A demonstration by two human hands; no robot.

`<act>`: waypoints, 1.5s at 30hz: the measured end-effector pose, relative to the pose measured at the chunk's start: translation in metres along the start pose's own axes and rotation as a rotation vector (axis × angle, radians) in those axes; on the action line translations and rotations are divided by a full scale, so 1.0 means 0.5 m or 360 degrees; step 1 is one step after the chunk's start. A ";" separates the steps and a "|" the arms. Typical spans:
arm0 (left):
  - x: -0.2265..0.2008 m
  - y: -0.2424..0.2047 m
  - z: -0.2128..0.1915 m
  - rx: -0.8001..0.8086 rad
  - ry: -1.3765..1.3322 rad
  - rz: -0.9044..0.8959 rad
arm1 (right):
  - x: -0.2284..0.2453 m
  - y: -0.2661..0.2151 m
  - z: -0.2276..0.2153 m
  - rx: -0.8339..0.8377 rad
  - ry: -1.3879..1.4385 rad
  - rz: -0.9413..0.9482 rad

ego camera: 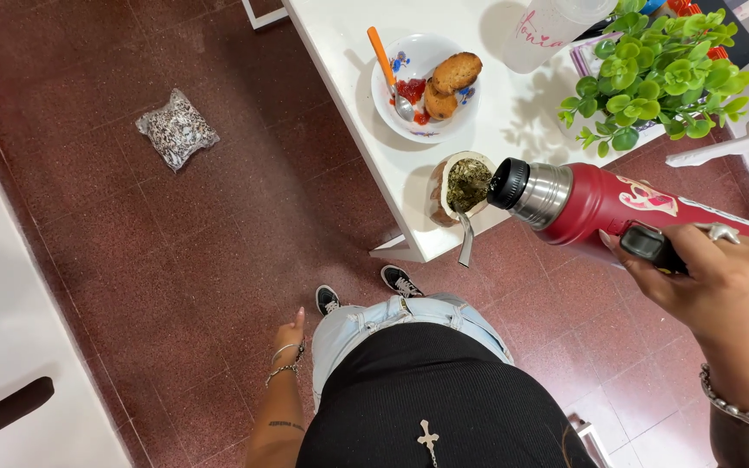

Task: The person walks to a table and begins organizing bikini bottoms by trimming loose threads with scissors and folding them into neat stacks.

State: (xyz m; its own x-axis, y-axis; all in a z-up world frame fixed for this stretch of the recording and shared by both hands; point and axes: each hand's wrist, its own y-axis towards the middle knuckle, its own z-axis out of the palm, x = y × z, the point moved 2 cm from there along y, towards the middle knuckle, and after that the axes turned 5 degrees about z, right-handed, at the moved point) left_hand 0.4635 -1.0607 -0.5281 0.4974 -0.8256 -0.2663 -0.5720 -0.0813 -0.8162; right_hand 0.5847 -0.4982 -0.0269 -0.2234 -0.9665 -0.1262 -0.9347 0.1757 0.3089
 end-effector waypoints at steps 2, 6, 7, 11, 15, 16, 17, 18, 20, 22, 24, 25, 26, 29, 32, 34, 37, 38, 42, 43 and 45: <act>0.001 -0.007 -0.005 -0.0013 -0.0073 0.0004 | -0.006 0.001 0.005 0.0006 -0.0019 -0.0002; 0.003 -0.028 -0.016 -0.0022 -0.0165 -0.0085 | -0.004 0.012 0.002 0.0052 -0.0062 0.0029; 0.011 -0.026 -0.014 -0.0025 -0.0170 -0.0088 | -0.002 0.016 0.002 0.0051 -0.0060 0.0023; 0.028 -0.030 -0.012 -0.0023 -0.0176 -0.0102 | 0.008 0.033 -0.002 0.0038 -0.0047 0.0007; 0.044 -0.034 0.000 -0.0003 -0.0169 -0.0152 | 0.007 0.043 0.004 -0.0013 -0.0053 -0.0057; 0.045 -0.033 0.003 -0.0004 -0.0171 -0.0153 | 0.009 0.044 0.004 -0.0014 -0.0052 -0.0060; 0.044 -0.032 0.006 -0.0029 -0.0101 -0.0113 | 0.011 0.045 0.003 -0.0018 -0.0037 -0.0056; 0.045 -0.031 0.008 -0.0053 -0.0030 -0.0073 | 0.013 0.045 0.002 -0.0022 -0.0022 -0.0050; 0.043 -0.031 0.009 -0.0040 -0.0012 -0.0080 | 0.018 0.044 -0.003 0.0000 -0.0015 -0.0027; 0.040 -0.030 0.009 -0.0027 0.0011 -0.0083 | 0.010 0.037 0.003 0.0021 -0.0010 0.0002; 0.036 -0.030 0.008 -0.0034 -0.0007 -0.0054 | -0.010 0.023 0.018 0.0003 -0.0091 -0.0045; 0.035 -0.031 0.005 -0.0033 -0.0002 -0.0052 | -0.008 0.022 0.015 0.0004 -0.0092 -0.0039; 0.033 -0.031 0.002 -0.0047 -0.0100 -0.0031 | -0.005 0.020 0.012 0.0002 -0.0078 -0.0041; 0.022 -0.033 -0.008 -0.0033 -0.0196 -0.0037 | 0.000 0.017 0.006 -0.0008 -0.0057 -0.0030; 0.015 -0.030 -0.011 -0.0004 -0.0165 -0.0049 | 0.001 0.010 0.009 -0.0016 -0.0002 -0.0001; 0.015 -0.028 -0.011 -0.0007 -0.0130 -0.0035 | 0.003 0.005 0.013 -0.0016 0.0048 0.0023; 0.015 -0.027 -0.011 -0.0040 -0.0112 0.0001 | 0.012 0.005 0.018 -0.0072 0.0044 0.0018; 0.015 -0.028 -0.010 -0.0033 -0.0096 0.0011 | 0.015 0.007 0.020 -0.0098 0.0060 0.0010; 0.017 -0.035 -0.009 -0.0039 -0.0050 0.0052 | 0.031 0.017 0.022 -0.0100 0.0197 0.0108; 0.018 -0.037 -0.010 -0.0044 -0.0053 0.0053 | 0.037 0.021 0.020 -0.0105 0.0200 0.0106; 0.020 -0.043 -0.008 -0.0035 -0.0048 0.0017 | 0.049 0.029 0.015 -0.0129 0.0381 0.0162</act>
State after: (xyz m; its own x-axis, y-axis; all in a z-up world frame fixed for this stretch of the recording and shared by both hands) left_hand 0.4782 -1.0695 -0.5109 0.5107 -0.8092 -0.2905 -0.5914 -0.0855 -0.8018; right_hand 0.5637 -0.5178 -0.0326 -0.2345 -0.9630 0.1328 -0.8835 0.2682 0.3840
